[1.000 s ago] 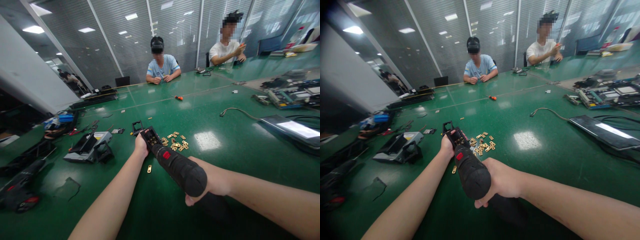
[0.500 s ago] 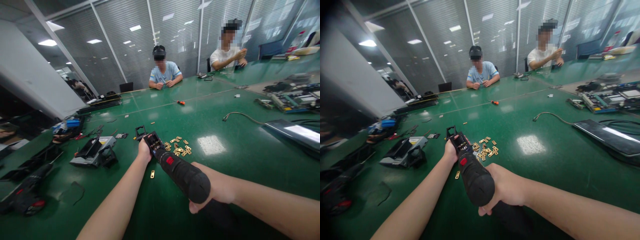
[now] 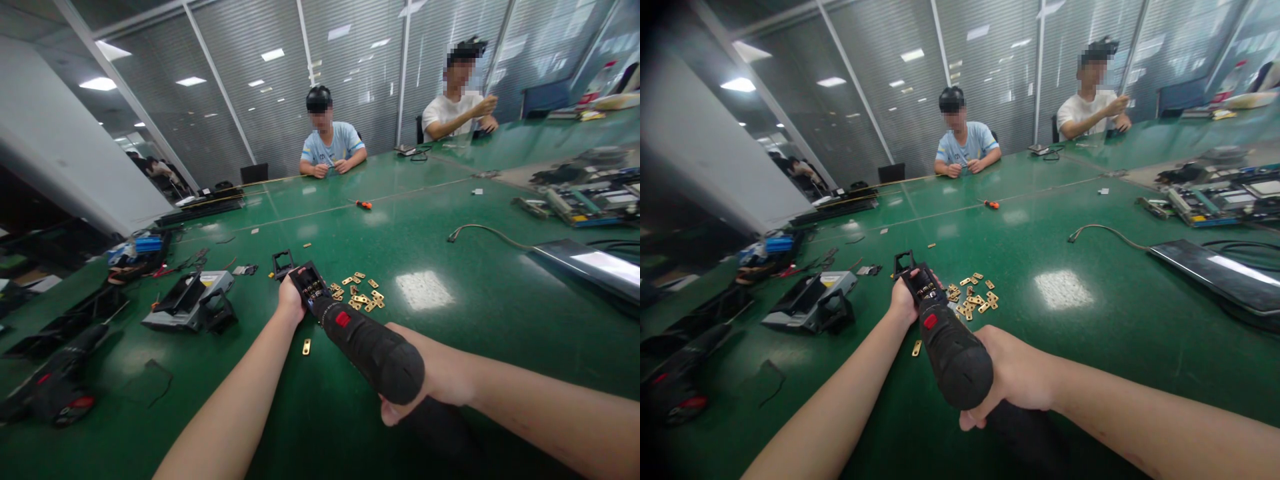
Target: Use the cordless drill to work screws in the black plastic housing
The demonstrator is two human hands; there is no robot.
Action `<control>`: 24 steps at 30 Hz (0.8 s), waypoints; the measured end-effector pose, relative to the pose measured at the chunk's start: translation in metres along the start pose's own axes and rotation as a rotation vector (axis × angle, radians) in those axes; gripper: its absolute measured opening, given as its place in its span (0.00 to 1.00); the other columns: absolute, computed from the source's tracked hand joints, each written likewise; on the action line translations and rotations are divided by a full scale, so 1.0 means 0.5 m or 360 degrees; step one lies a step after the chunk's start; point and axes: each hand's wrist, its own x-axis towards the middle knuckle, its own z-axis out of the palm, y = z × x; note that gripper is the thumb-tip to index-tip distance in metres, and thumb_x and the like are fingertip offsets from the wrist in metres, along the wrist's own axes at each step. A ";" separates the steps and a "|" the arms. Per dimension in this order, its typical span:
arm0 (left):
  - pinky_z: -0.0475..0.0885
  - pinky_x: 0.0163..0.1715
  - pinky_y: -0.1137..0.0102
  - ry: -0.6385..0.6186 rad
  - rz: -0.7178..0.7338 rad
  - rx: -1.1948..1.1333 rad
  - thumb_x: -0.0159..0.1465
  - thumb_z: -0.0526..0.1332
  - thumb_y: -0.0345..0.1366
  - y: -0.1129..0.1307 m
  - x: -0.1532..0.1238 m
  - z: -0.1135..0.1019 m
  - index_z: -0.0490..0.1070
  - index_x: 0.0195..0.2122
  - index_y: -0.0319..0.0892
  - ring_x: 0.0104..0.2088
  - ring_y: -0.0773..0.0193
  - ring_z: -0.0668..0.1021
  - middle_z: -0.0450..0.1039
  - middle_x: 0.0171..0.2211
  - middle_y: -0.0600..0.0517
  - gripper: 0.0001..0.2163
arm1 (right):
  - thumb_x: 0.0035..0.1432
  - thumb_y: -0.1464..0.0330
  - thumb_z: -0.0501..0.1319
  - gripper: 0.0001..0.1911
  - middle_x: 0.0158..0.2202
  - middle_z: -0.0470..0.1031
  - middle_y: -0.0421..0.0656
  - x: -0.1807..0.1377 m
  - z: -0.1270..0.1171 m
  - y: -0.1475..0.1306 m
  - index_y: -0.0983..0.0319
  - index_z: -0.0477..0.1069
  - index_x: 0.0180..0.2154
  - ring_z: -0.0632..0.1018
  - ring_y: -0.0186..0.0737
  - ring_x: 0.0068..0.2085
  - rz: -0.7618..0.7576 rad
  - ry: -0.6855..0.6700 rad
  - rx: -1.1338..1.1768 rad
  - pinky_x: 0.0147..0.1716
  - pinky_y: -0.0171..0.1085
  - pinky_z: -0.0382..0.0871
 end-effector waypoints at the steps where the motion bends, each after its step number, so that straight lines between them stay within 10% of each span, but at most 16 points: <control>1: 0.79 0.31 0.59 0.0006 -0.0003 -0.0001 0.61 0.59 0.37 0.000 0.000 0.000 0.75 0.36 0.40 0.26 0.53 0.82 0.78 0.26 0.46 0.08 | 0.33 0.75 0.82 0.18 0.23 0.80 0.39 -0.001 0.000 0.000 0.66 0.76 0.24 0.80 0.36 0.24 0.0007 -0.0002 0.0003 0.24 0.32 0.74; 24: 0.79 0.33 0.59 0.0035 0.0016 0.0005 0.61 0.58 0.37 0.000 -0.005 0.009 0.75 0.35 0.39 0.26 0.53 0.82 0.78 0.25 0.47 0.09 | 0.36 0.76 0.80 0.12 0.24 0.82 0.41 -0.002 -0.005 0.001 0.66 0.79 0.23 0.80 0.36 0.25 -0.0054 -0.0008 -0.0066 0.25 0.31 0.74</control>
